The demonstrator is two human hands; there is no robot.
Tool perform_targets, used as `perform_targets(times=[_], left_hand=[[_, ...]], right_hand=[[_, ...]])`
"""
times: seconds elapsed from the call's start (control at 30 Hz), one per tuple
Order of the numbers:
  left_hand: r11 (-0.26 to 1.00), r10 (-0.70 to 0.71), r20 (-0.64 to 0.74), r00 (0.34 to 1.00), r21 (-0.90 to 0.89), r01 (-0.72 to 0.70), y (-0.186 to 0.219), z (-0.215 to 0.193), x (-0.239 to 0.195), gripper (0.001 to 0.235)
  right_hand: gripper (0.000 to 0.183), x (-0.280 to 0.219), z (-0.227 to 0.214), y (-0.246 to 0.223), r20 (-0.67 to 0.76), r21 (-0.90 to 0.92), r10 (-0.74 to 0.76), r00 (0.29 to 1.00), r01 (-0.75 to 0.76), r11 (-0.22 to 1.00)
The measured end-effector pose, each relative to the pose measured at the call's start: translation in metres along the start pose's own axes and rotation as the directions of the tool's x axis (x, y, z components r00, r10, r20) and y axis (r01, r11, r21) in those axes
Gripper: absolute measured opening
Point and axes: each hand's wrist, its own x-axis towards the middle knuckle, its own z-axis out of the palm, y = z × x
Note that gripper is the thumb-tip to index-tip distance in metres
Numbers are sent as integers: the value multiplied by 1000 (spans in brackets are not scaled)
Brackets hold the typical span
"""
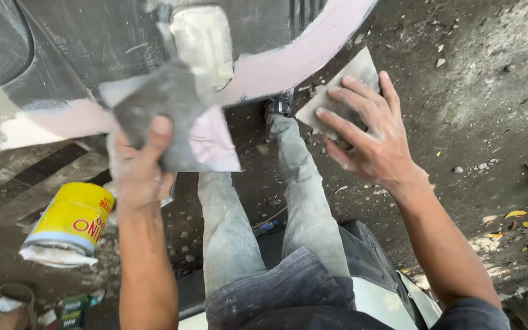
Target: The person scoops pink body filler from a can onto a metal spreader and applies it to a grey car bumper. They then use a sanding block to smooth the filler on the bumper's surface.
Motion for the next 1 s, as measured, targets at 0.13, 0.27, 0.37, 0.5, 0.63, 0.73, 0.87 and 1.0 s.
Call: perform_targets(times=[0.13, 0.27, 0.37, 0.5, 0.63, 0.73, 0.87, 1.0], left_hand=[[921, -60, 252, 966, 387, -44, -42, -12, -7, 31], [921, -109, 360, 926, 386, -42, -23, 26, -12, 33], [973, -39, 364, 931, 226, -47, -28, -3, -7, 28], [984, 133, 82, 988, 107, -142, 30, -1, 20, 35], [979, 122, 15, 992, 162, -123, 26, -9, 36, 34], [982, 138, 47, 989, 125, -143, 26, -4, 36, 34], [989, 105, 12, 994, 104, -105, 30, -4, 36, 31], [984, 143, 66, 988, 96, -149, 19, -16, 36, 31]], right_hand=[[48, -7, 1, -36, 3, 129, -133, 991, 132, 983], [51, -5, 0, -50, 125, 182, -265, 956, 241, 953], [53, -9, 9, -35, 184, 146, -229, 956, 204, 968], [54, -18, 30, -3, 74, -10, -53, 996, 53, 999], [53, 0, 37, 3, -43, -81, 9, 999, -13, 997], [50, 8, 42, 2, -94, -108, 34, 995, -45, 993], [48, 19, 48, 4, -108, -121, 30, 994, -43, 992], [48, 14, 60, 9, -113, -109, 32, 993, -45, 993]])
